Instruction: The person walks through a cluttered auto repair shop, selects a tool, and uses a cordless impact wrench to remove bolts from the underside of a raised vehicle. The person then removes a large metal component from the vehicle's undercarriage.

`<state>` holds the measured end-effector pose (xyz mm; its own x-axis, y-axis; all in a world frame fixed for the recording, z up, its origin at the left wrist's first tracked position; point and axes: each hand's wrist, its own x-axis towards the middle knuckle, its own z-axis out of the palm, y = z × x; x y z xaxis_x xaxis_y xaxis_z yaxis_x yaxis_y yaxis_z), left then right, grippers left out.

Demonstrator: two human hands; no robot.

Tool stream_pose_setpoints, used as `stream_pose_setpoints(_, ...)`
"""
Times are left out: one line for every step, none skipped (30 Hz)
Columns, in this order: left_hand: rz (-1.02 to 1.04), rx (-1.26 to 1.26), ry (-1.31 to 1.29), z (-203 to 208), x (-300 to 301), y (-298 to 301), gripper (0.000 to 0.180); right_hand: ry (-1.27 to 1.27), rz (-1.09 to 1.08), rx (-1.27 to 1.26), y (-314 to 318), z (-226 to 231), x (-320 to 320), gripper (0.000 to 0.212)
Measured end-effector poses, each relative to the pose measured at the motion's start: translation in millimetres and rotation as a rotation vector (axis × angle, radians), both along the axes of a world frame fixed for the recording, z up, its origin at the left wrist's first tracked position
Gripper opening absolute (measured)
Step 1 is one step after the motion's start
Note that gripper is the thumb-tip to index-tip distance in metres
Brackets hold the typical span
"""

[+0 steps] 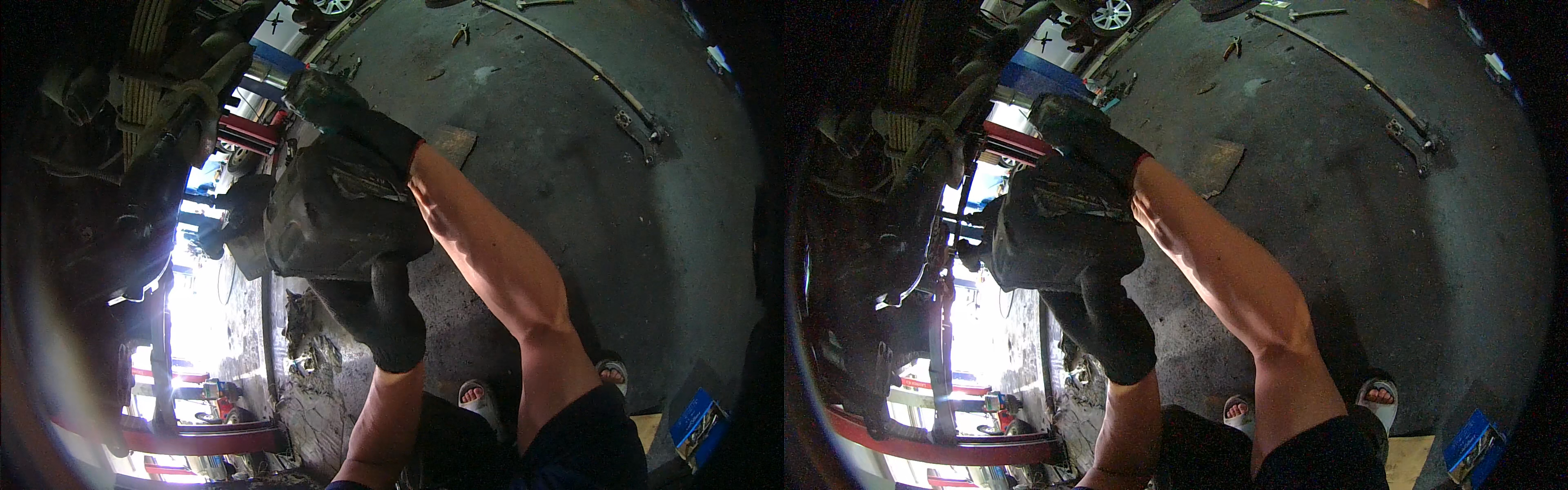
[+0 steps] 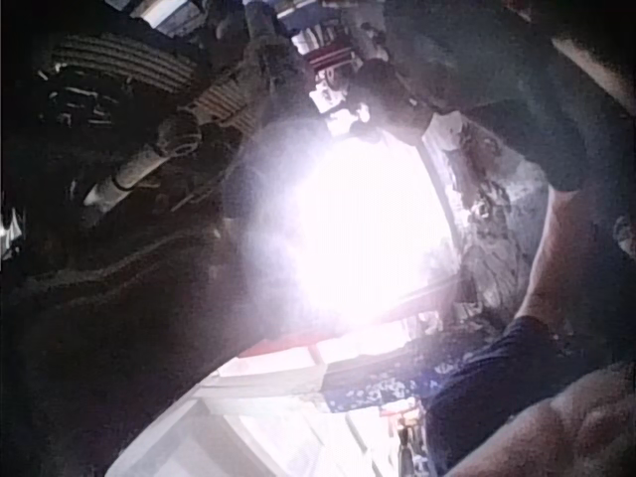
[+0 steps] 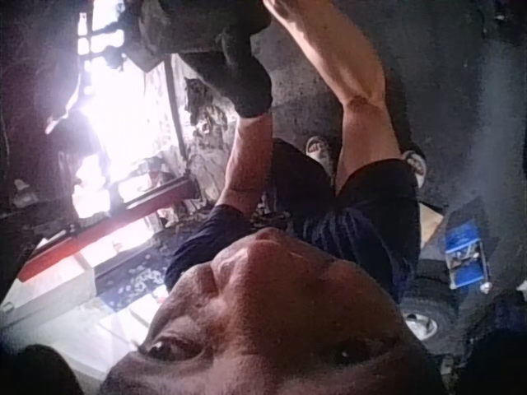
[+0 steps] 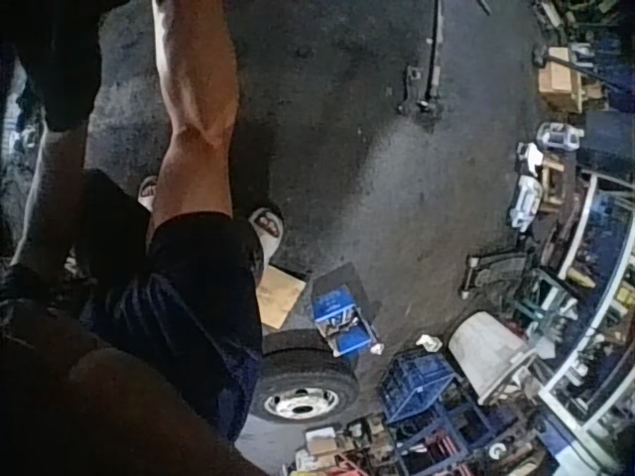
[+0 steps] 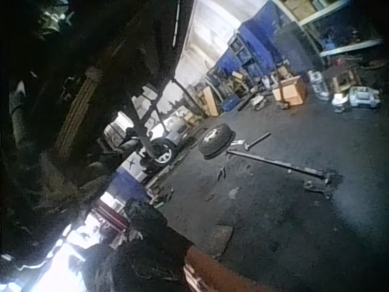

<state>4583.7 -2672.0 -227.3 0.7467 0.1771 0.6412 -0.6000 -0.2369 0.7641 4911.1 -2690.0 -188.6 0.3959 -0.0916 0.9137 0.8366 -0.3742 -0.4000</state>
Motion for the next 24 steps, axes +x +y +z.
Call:
stream_pose_setpoints(-0.002,0.001,0.001,0.0,0.9,0.7,0.077,0.006,0.015,0.005,-0.1,-3.9,-2.8,0.023)
stream_pose_setpoints(-0.023,-0.005,-0.016,-0.2,1.3,1.0,0.077,0.015,0.037,0.004,-2.7,-8.6,-5.0,0.023)
stream_pose_setpoints(-0.038,-0.033,-0.034,-0.5,1.8,0.5,0.076,0.031,0.062,0.009,-4.5,-19.9,-12.1,0.023)
stream_pose_setpoints(-0.049,-0.063,-0.036,-0.9,2.3,0.0,0.076,0.050,0.089,0.002,-7.8,-29.2,-17.2,0.023)
stream_pose_setpoints(-0.044,-0.079,-0.036,-1.4,1.5,-0.8,0.076,0.072,0.116,-0.004,-9.0,-40.1,-24.8,0.023)
stream_pose_setpoints(-0.037,-0.094,-0.018,-1.7,1.3,-1.6,0.076,0.098,0.144,-0.009,-11.5,-51.4,-31.6,0.023)
stream_pose_setpoints(-0.034,-0.104,-0.014,-2.0,0.3,-2.1,0.075,0.113,0.160,-0.015,-13.0,-59.8,-37.1,0.023)
stream_pose_setpoints(-0.016,-0.108,0.020,-1.8,-0.5,-2.2,0.075,0.124,0.169,-0.019,-13.3,-63.5,-38.9,0.023)
stream_pose_setpoints(0.002,-0.103,0.046,-1.4,-2.2,-1.7,0.075,0.126,0.167,-0.020,-12.4,-63.9,-38.7,0.023)
stream_pose_setpoints(0.016,-0.101,0.063,-0.5,-2.9,-0.8,0.074,0.115,0.157,-0.018,-11.1,-60.9,-35.6,0.024)
stream_pose_setpoints(0.014,-0.094,0.051,0.4,-3.5,0.5,0.074,0.098,0.139,-0.016,-8.0,-53.8,-29.9,0.024)
stream_pose_setpoints(0.010,-0.088,0.032,1.6,-4.0,1.8,0.073,0.078,0.114,-0.012,-3.5,-43.7,-22.3,0.024)
stream_pose_setpoints(-0.005,-0.067,0.013,3.1,-4.0,3.4,0.072,0.060,0.089,-0.004,0.4,-33.7,-13.8,0.024)
stream_pose_setpoints(0.002,-0.092,0.036,4.5,-3.1,4.5,0.071,0.048,0.067,0.003,3.6,-26.2,-6.7,0.024)
stream_pose_setpoints(0.005,-0.105,0.063,5.3,-3.4,4.9,0.070,0.038,0.053,0.003,6.7,-19.9,-0.9,0.024)
stream_pose_setpoints(0.032,-0.147,0.097,6.4,-2.7,5.3,0.068,0.033,0.043,0.004,8.5,-16.6,2.7,0.024)
stream_pose_setpoints(0.040,-0.079,0.056,6.0,-2.0,4.5,0.062,0.029,0.040,-0.001,9.1,-13.0,5.7,0.025)
stream_pose_setpoints(0.075,-0.039,0.026,3.9,-1.6,1.9,0.056,0.027,0.037,-0.003,9.7,-12.9,5.9,0.025)
stream_pose_setpoints(0.109,0.001,-0.005,2.4,-0.7,0.2,0.052,0.028,0.039,-0.005,9.1,-14.7,4.1,0.025)
stream_pose_setpoints(0.092,-0.009,-0.019,1.0,0.0,-0.4,0.051,0.030,0.032,-0.010,8.6,-16.3,2.2,0.025)
stream_pose_setpoints(0.073,-0.018,-0.033,-1.1,0.4,-0.4,0.050,0.027,0.030,-0.011,7.7,-18.6,-0.4,0.025)
stream_pose_setpoints(0.052,-0.029,-0.050,-3.4,1.5,0.8,0.048,0.030,0.032,-0.013,6.8,-20.3,-2.6,0.025)
stream_pose_setpoints(0.079,0.057,-0.045,-6.1,0.9,3.8,0.047,0.029,0.032,-0.015,6.6,-22.3,-4.3,0.025)
stream_pose_setpoints(0.111,0.142,-0.037,-8.6,-1.9,9.0,0.045,0.029,0.038,-0.014,6.7,-24.3,-6.0,0.026)
